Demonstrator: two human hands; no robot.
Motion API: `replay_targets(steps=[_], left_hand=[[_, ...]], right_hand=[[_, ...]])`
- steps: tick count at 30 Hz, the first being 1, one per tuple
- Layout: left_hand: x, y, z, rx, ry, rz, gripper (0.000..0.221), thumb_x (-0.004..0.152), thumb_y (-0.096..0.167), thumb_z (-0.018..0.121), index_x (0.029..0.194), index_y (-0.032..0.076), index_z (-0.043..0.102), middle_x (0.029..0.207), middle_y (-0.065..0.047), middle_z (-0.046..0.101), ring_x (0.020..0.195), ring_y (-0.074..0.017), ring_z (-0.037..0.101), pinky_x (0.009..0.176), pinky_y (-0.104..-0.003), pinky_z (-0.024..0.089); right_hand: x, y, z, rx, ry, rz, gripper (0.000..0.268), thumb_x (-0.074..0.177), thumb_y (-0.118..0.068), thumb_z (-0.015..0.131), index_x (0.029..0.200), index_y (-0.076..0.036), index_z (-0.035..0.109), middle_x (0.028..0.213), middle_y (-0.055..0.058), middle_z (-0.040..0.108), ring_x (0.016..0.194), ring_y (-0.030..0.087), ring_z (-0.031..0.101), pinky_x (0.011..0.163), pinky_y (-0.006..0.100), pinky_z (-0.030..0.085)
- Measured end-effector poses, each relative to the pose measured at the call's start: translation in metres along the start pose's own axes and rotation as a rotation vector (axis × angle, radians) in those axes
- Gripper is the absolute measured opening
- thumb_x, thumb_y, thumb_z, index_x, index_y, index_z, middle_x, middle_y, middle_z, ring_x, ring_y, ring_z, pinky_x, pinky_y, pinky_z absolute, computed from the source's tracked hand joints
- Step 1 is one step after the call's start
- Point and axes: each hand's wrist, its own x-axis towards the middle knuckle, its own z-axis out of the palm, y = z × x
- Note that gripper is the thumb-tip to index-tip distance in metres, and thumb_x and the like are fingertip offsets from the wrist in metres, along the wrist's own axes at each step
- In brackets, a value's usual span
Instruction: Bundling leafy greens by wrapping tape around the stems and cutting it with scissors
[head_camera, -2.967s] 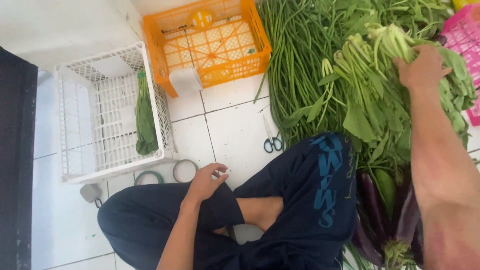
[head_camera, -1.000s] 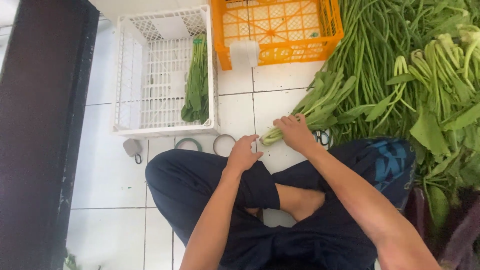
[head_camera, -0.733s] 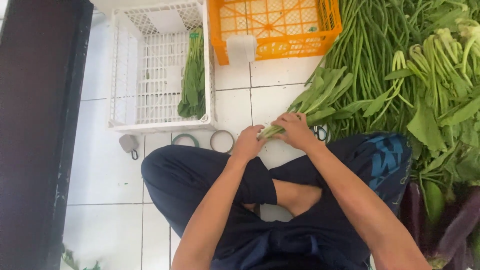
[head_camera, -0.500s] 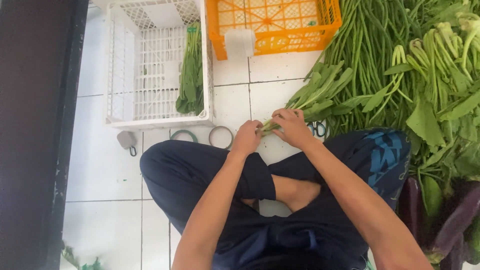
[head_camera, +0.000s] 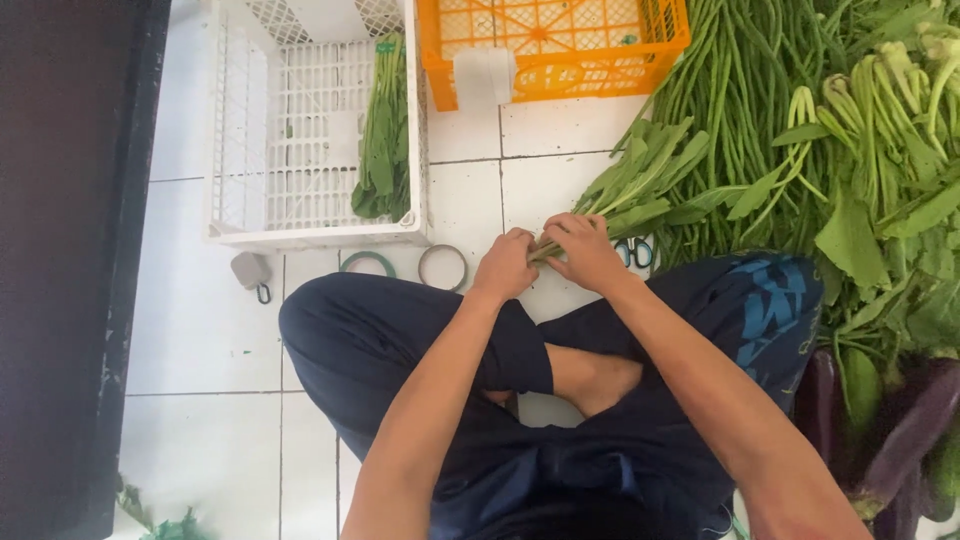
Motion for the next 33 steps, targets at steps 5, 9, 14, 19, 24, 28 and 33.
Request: replay_targets(steps=[5, 9, 14, 19, 24, 28, 33], left_hand=[[0.022, -0.026, 0.014, -0.170, 0.018, -0.022, 0.034, 0.083, 0.011, 0.069, 0.114, -0.002, 0.069, 0.136, -0.018, 0.060, 0.126, -0.0390, 0.060, 0.098, -0.046, 0.059], [0.032, -0.035, 0.018, -0.330, 0.046, -0.069, 0.033, 0.084, 0.013, 0.071, 0.114, -0.002, 0.070, 0.134, -0.019, 0.062, 0.123, -0.0393, 0.063, 0.100, -0.048, 0.057], [0.030, -0.037, 0.011, -0.414, 0.056, -0.158, 0.032, 0.088, 0.020, 0.071, 0.117, 0.004, 0.071, 0.133, -0.015, 0.064, 0.124, -0.0355, 0.064, 0.102, -0.047, 0.056], [0.034, -0.037, 0.012, -0.419, 0.051, -0.221, 0.035, 0.092, 0.026, 0.070, 0.120, 0.006, 0.070, 0.133, -0.014, 0.065, 0.125, -0.0335, 0.064, 0.102, -0.046, 0.055], [0.031, -0.035, 0.010, -0.420, 0.070, -0.260, 0.032, 0.091, 0.028, 0.068, 0.120, 0.013, 0.071, 0.137, -0.014, 0.063, 0.125, -0.0332, 0.064, 0.104, -0.047, 0.055], [0.026, -0.027, -0.001, -0.402, 0.089, -0.256, 0.031, 0.091, 0.023, 0.064, 0.120, 0.014, 0.072, 0.137, -0.015, 0.063, 0.123, -0.0339, 0.065, 0.102, -0.046, 0.056], [0.023, -0.023, -0.006, -0.431, 0.113, -0.265, 0.032, 0.091, 0.020, 0.062, 0.121, 0.014, 0.073, 0.133, -0.014, 0.065, 0.119, -0.0312, 0.067, 0.098, -0.044, 0.057]], right_hand=[[0.001, 0.005, 0.006, 0.025, 0.014, -0.004, 0.024, 0.089, -0.022, 0.078, 0.108, -0.019, 0.063, 0.126, -0.004, 0.058, 0.126, 0.024, 0.059, 0.108, 0.052, 0.038], [-0.001, 0.001, -0.002, 0.007, 0.029, -0.036, 0.024, 0.091, -0.021, 0.076, 0.111, -0.017, 0.064, 0.130, -0.002, 0.057, 0.124, 0.023, 0.059, 0.108, 0.051, 0.037], [0.003, -0.003, -0.004, -0.012, 0.040, -0.056, 0.019, 0.092, -0.019, 0.075, 0.109, -0.016, 0.066, 0.131, -0.002, 0.058, 0.121, 0.022, 0.060, 0.108, 0.050, 0.037], [0.006, -0.003, -0.001, 0.006, 0.071, -0.057, 0.012, 0.093, -0.016, 0.073, 0.105, -0.014, 0.071, 0.135, 0.000, 0.059, 0.122, 0.021, 0.061, 0.109, 0.047, 0.039], [0.007, 0.010, 0.013, -0.162, 0.110, 0.018, 0.011, 0.094, -0.024, 0.073, 0.103, -0.017, 0.075, 0.141, -0.006, 0.057, 0.128, 0.016, 0.057, 0.111, 0.045, 0.037], [0.007, 0.003, 0.003, -0.134, 0.109, 0.035, 0.010, 0.095, -0.023, 0.071, 0.101, -0.015, 0.075, 0.138, -0.006, 0.059, 0.126, 0.017, 0.058, 0.111, 0.048, 0.037], [0.003, 0.007, 0.003, -0.061, 0.176, 0.009, 0.010, 0.094, -0.019, 0.068, 0.102, -0.014, 0.072, 0.132, -0.004, 0.061, 0.125, 0.019, 0.058, 0.110, 0.053, 0.038]])
